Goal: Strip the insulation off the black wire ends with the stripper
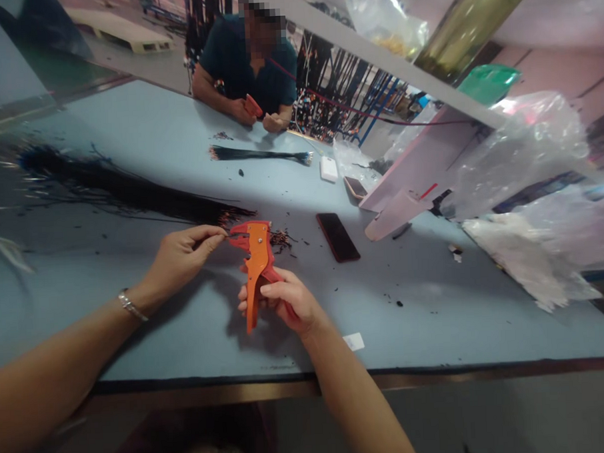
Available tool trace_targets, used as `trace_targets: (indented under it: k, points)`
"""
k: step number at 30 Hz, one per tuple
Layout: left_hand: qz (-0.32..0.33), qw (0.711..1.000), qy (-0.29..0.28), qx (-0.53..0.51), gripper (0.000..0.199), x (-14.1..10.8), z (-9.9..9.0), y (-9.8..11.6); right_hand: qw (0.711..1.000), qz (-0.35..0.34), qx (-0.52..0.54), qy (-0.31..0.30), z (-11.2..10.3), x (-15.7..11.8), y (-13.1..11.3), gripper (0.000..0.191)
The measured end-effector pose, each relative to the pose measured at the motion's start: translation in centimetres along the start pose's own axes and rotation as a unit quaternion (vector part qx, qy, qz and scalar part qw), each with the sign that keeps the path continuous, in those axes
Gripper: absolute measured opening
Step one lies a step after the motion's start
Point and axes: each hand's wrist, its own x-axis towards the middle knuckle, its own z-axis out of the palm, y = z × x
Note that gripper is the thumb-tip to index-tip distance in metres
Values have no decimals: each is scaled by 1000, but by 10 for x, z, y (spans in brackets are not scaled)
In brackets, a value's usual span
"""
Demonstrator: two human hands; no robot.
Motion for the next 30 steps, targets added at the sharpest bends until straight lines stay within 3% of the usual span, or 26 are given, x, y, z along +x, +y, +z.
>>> trace_targets:
  k: [14,30]
  points:
    - [-8,1000,14,-4,27,1,-1,-3,1000,7,11,19,3,1,0,46]
    - [10,1000,-21,-17,28,0,-1,-3,1000,2,-3,3,2,1,0,47]
